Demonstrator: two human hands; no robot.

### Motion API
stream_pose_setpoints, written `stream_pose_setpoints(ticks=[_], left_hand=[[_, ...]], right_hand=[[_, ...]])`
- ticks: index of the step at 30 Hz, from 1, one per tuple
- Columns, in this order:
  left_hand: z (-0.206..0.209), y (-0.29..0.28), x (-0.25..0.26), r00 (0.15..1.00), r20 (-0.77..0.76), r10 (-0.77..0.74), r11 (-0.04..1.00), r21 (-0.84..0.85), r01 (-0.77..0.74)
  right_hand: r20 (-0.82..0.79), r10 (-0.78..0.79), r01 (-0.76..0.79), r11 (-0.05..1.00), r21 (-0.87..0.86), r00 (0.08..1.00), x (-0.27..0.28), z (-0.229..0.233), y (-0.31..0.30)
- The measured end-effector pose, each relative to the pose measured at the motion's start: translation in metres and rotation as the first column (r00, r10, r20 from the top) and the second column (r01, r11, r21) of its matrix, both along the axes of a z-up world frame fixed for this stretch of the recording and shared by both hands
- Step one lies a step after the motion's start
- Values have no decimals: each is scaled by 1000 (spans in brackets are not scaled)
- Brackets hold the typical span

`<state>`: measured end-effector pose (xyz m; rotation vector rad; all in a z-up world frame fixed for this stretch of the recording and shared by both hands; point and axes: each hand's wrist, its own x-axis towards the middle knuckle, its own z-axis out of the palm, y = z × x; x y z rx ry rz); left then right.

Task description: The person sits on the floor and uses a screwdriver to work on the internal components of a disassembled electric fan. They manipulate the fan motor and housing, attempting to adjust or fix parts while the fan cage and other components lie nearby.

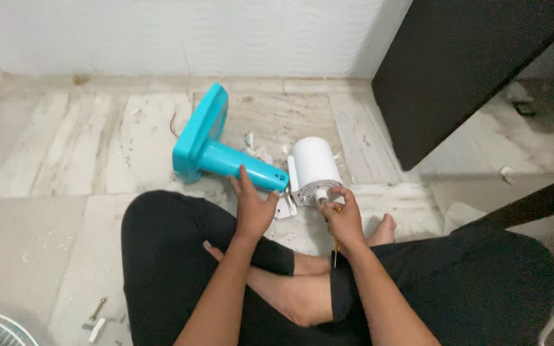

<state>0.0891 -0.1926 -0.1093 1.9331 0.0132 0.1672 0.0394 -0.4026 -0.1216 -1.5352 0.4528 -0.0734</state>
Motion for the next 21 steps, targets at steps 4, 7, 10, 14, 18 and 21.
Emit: stream_pose_setpoints(ticks=[4,7,10,14,18,21], left_hand=[[14,-7,-27,995,70,-70,997,45,67],[26,-10,-49,986,38,-162,975,160,154],[43,-15,-60,974,42,-225,940,273,205],[54,-16,-83,961,-31,-275,905,329,270],[61,-16,-89,952,44,-302,896,355,268],[58,-16,-86,952,42,-304,879,396,264]], right_hand=[[24,3,0,990,-141,1000,-1,-14,0],[120,45,-13,968,-251,992,-5,-32,1],[165,77,-19,945,-326,983,2,-34,-4],[224,73,7,941,-338,972,-14,-22,1],[245,86,24,909,-417,966,-22,10,10],[223,95,25,877,-480,970,-25,30,15]])
